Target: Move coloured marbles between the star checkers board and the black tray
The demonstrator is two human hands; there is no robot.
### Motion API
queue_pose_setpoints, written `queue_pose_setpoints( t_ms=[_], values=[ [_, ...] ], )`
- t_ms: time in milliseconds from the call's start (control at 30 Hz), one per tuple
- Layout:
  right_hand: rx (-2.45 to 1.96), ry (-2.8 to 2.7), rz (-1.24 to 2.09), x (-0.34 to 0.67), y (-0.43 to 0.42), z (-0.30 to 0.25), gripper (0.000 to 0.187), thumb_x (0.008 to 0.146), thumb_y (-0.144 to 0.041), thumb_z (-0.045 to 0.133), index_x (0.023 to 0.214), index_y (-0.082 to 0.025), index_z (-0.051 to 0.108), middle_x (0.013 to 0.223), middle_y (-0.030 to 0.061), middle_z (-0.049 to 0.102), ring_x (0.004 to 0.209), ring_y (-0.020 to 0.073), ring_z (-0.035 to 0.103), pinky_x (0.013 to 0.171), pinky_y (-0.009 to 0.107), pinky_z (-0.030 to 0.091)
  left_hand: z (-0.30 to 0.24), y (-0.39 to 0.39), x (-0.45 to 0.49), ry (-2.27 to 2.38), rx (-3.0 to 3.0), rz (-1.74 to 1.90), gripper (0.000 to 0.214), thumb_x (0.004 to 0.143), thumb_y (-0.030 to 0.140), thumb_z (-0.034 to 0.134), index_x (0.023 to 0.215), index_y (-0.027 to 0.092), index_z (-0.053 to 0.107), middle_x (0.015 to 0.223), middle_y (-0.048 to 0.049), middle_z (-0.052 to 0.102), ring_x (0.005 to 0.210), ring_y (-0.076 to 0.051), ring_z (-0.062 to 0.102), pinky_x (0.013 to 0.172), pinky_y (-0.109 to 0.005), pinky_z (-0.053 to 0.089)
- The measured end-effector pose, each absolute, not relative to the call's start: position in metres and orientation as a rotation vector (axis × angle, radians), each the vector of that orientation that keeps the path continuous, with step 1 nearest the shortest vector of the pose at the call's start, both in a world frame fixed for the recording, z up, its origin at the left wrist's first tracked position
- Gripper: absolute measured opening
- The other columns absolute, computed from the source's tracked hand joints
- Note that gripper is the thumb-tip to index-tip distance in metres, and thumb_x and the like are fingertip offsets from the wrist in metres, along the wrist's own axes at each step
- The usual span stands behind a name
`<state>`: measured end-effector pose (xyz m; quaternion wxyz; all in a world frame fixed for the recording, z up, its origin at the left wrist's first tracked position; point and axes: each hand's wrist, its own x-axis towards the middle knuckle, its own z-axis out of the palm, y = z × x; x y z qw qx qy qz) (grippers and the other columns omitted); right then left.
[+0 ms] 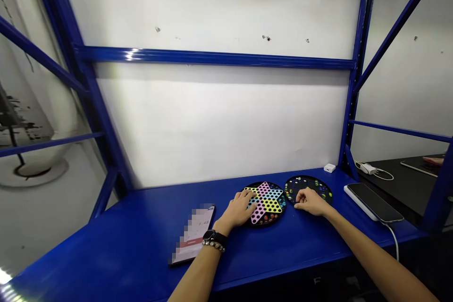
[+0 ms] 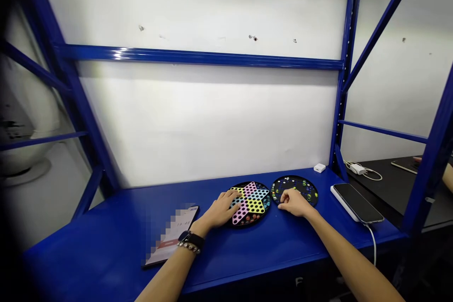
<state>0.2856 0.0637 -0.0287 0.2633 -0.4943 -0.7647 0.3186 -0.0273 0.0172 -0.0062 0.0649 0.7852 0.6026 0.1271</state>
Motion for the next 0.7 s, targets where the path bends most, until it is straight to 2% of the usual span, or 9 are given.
queue_pose_setpoints(
  t_ms=[133, 233, 367, 467, 600, 700],
  values=[
    [-1.375, -2.145, 0.933, 0.286, 0.073, -0.025, 0.017, 0.067, -0.029, 0.075, 0.064, -0.017, 0.063, 0.06, -0.0004, 0.062, 0.06, 0.0131, 0.056, 0.056, 0.023, 0.04, -0.002, 0.014, -0.025, 1.836, 2.364, 0.357, 0.045, 0.095, 0.041, 0.039, 0.134, 0.025, 0.054, 0.146, -0.0088, 0.049, 0.131, -0.032, 0.046, 0.102, -0.048, 0.046],
    [-1.317, -2.035, 1.102, 0.288, 0.078, -0.019, 0.026, 0.068, -0.036, 0.078, 0.062, -0.017, 0.06, 0.055, -0.0027, 0.056, 0.054, 0.0106, 0.049, 0.051, 0.022, 0.037, 0.001, 0.011, -0.023, 1.842, 2.354, 0.345, 0.044, 0.095, 0.041, 0.037, 0.132, 0.024, 0.055, 0.146, -0.0097, 0.049, 0.13, -0.032, 0.045, 0.101, -0.05, 0.047],
    [-1.026, -1.419, 1.446, 0.295, 0.088, -0.008, 0.033, 0.075, -0.042, 0.075, 0.069, -0.019, 0.053, 0.06, -0.0043, 0.051, 0.05, 0.0077, 0.044, 0.047, 0.02, 0.038, 0.002, 0.01, -0.023, 1.834, 2.354, 0.346, 0.045, 0.095, 0.04, 0.037, 0.134, 0.023, 0.054, 0.146, -0.0107, 0.048, 0.131, -0.033, 0.045, 0.102, -0.051, 0.046],
    [-0.928, -1.031, 1.524, 0.299, 0.097, -0.003, 0.024, 0.084, -0.036, 0.068, 0.076, -0.02, 0.052, 0.069, -0.0006, 0.057, 0.053, 0.0089, 0.049, 0.048, 0.019, 0.042, 0.0, 0.012, -0.024, 1.841, 2.356, 0.342, 0.045, 0.095, 0.042, 0.037, 0.133, 0.025, 0.054, 0.146, -0.0094, 0.049, 0.13, -0.032, 0.046, 0.101, -0.05, 0.047],
    [-1.113, -1.169, 1.41, 0.292, 0.105, -0.01, 0.018, 0.088, -0.036, 0.058, 0.081, -0.02, 0.055, 0.066, -0.001, 0.055, 0.05, 0.0101, 0.046, 0.045, 0.02, 0.035, -0.005, 0.016, -0.026, 1.841, 2.378, 0.376, 0.043, 0.095, 0.042, 0.039, 0.131, 0.027, 0.055, 0.144, -0.008, 0.051, 0.128, -0.031, 0.048, 0.101, -0.047, 0.047],
    [-1.336, -1.647, 0.954, 0.277, 0.106, -0.017, 0.023, 0.088, -0.039, 0.056, 0.076, -0.019, 0.058, 0.065, 0.0006, 0.057, 0.058, 0.0142, 0.052, 0.053, 0.024, 0.037, -0.008, 0.017, -0.027, 1.839, 2.394, 0.391, 0.042, 0.095, 0.042, 0.04, 0.131, 0.026, 0.055, 0.143, -0.0072, 0.051, 0.128, -0.029, 0.048, 0.105, -0.045, 0.044]
  ],
)
